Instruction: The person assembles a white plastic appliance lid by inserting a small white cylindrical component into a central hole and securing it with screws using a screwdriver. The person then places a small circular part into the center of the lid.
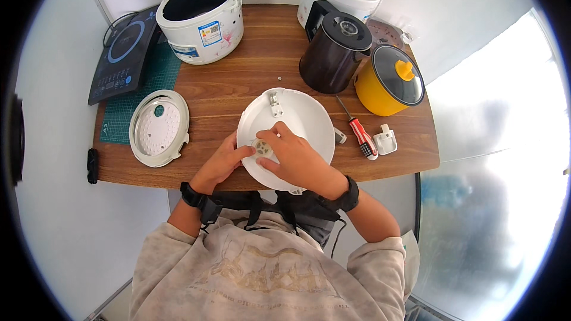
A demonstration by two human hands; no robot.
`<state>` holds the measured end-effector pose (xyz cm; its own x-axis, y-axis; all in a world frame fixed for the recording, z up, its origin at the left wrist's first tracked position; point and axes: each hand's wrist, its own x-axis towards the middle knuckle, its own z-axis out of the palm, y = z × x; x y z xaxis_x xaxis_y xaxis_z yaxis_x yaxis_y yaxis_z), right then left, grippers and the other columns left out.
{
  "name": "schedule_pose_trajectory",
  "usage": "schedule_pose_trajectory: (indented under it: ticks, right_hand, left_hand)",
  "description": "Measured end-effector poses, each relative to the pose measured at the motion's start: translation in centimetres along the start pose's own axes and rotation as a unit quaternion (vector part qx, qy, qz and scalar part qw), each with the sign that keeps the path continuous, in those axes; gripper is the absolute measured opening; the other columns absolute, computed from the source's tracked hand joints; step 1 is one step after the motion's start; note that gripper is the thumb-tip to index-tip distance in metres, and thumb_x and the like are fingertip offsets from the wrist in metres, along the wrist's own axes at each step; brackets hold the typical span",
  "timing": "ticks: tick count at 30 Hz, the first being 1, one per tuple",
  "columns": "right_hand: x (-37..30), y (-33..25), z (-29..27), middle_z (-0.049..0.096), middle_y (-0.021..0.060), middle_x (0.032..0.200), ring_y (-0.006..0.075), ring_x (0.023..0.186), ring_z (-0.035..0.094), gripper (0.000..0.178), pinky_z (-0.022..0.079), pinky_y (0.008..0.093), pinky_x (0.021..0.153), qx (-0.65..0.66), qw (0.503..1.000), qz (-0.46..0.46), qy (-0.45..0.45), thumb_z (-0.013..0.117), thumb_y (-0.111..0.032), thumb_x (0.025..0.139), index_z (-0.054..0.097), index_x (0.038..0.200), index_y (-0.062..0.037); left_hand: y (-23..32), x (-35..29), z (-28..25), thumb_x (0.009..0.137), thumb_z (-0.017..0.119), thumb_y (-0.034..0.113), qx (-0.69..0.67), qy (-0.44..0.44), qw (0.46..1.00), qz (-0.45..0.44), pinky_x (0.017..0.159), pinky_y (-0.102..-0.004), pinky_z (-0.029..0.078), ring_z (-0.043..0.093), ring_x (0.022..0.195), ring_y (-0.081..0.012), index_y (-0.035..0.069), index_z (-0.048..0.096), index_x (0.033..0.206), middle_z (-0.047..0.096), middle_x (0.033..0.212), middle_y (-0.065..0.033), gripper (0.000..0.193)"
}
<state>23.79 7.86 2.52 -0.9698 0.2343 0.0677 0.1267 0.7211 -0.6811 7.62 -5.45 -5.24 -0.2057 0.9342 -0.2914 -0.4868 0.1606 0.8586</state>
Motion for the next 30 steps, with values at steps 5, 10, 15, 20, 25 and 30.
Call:
schedule_pose_trajectory:
  ticks: [5, 10, 15, 20, 25, 30]
  right_hand:
    - [0.0, 1.8, 0.3, 0.06, 0.0152, 0.101, 0.0345, 0.086, 0.065, 0.034, 0.054, 0.0427, 0.076, -0.005, 1.0, 0.002, 0.027, 0.07, -0.012, 0.088, 0.062, 0.121, -0.008]
    - [0.7, 1.7, -0.6, 0.065, 0.0146, 0.087, 0.0308, 0.079, 0.064, 0.031, 0.052, 0.0407, 0.072, 0.047, 0.998, 0.036, -0.012, 0.068, -0.007, 0.087, 0.064, 0.117, -0.0036]
    - [1.0, 1.7, -0.8, 0.065, 0.0141, 0.08, 0.0292, 0.073, 0.062, 0.029, 0.051, 0.039, 0.071, 0.082, 0.995, 0.056, -0.032, 0.068, -0.006, 0.086, 0.065, 0.115, -0.0015]
    - [1.0, 2.1, -0.8, 0.066, 0.0108, 0.084, 0.0241, 0.074, 0.063, 0.031, 0.052, 0.0346, 0.072, 0.061, 0.997, 0.029, -0.027, 0.071, -0.005, 0.086, 0.065, 0.116, -0.0038]
    - [1.2, 2.4, -1.0, 0.065, 0.0099, 0.085, 0.0232, 0.076, 0.063, 0.033, 0.052, 0.0339, 0.072, 0.078, 0.995, 0.039, -0.048, 0.073, -0.005, 0.084, 0.065, 0.116, -0.0039]
    - [1.5, 2.1, -1.4, 0.064, 0.0123, 0.087, 0.0264, 0.079, 0.063, 0.034, 0.05, 0.0372, 0.074, 0.089, 0.991, 0.06, -0.077, 0.072, -0.004, 0.084, 0.063, 0.117, -0.0027]
  left_hand:
    - [-0.1, 0.1, 0.0, 0.09, 0.063, 0.005, -0.002, -0.006, 1.0, 0.008, 0.101, -0.0352, 0.05, 0.057, 0.12, -0.0196, 0.002, 0.042, 0.143, 0.056, 0.133, -0.0108, 0.057]
    - [-0.3, 0.1, -0.1, 0.09, 0.063, 0.006, -0.001, -0.01, 1.0, 0.013, 0.104, -0.0351, 0.047, 0.057, 0.121, -0.0195, 0.002, 0.043, 0.142, 0.057, 0.133, -0.0106, 0.056]
    - [-0.3, 0.1, -0.1, 0.089, 0.062, 0.006, 0.026, -0.01, 0.999, 0.037, 0.105, -0.0345, 0.045, 0.056, 0.12, -0.019, 0.001, 0.044, 0.142, 0.057, 0.132, -0.01, 0.056]
    - [-0.2, 0.1, -0.1, 0.087, 0.061, 0.006, 0.05, -0.007, 0.998, 0.042, 0.104, -0.0333, 0.044, 0.055, 0.119, -0.0176, 0.001, 0.044, 0.142, 0.057, 0.131, -0.0091, 0.057]
    - [-0.4, 0.2, -0.4, 0.086, 0.063, 0.008, 0.046, -0.014, 0.998, 0.039, 0.104, -0.0325, 0.042, 0.053, 0.119, -0.0163, 0.001, 0.043, 0.143, 0.057, 0.131, -0.0083, 0.061]
    - [-0.2, 0.0, -0.2, 0.085, 0.063, 0.008, 0.056, -0.012, 0.998, 0.038, 0.105, -0.0325, 0.042, 0.052, 0.12, -0.0162, 0.001, 0.042, 0.144, 0.056, 0.132, -0.0082, 0.062]
